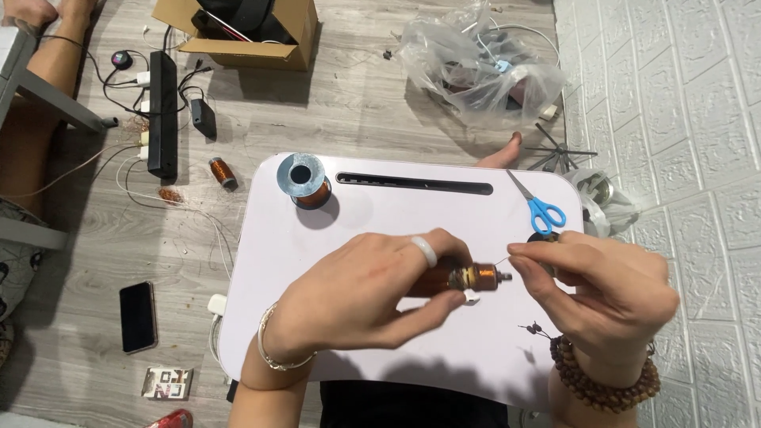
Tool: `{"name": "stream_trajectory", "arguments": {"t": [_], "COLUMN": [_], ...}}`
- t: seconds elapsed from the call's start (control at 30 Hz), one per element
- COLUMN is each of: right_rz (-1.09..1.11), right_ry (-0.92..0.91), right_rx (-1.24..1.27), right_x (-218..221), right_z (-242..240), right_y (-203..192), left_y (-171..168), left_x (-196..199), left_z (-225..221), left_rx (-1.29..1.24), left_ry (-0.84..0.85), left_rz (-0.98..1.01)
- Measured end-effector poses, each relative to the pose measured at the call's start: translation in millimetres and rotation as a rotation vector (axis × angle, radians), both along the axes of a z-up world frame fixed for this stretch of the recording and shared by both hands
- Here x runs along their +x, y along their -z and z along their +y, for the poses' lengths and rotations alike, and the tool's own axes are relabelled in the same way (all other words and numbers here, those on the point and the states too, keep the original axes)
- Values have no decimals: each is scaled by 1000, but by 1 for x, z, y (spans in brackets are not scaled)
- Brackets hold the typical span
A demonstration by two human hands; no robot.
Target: Assembling and securing components of a small electronic motor or coil on a low table
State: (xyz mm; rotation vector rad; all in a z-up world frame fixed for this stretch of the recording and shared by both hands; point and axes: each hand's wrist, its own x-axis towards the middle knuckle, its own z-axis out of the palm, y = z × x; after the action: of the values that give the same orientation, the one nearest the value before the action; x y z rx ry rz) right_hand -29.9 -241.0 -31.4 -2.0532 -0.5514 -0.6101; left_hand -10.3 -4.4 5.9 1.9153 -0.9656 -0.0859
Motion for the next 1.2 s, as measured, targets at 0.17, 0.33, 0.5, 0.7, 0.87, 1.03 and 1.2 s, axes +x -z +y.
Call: {"name": "stream_trajectory", "arguments": {"t": [0.17,0.33,0.5,0.7,0.87,1.03,1.2], "right_rz": [75,196,247,270,297,134,-131], "right_ry": [-103,-274,-361,-459,-538,-442,-166], "right_rx": [51,175,244,333,439,379,73], "right_x": [10,23,27,28,31,26,14], "right_z": [1,1,1,-1,4,9,13], "right_y": [4,13,18,28,38,52,59], "left_y": [-1,-4,-7,-12,-6,2,3], "left_x": [-4,-10,-11,-15,-14,-7,-4], "left_z": [0,1,5,4,3,3,4], "left_rx": [56,59,65,21,-26,-17,-40], "left_ry": [58,30,41,-11,-58,-154,-207], "left_rz": [-75,-115,-119,-131,-145,-196,-159]}}
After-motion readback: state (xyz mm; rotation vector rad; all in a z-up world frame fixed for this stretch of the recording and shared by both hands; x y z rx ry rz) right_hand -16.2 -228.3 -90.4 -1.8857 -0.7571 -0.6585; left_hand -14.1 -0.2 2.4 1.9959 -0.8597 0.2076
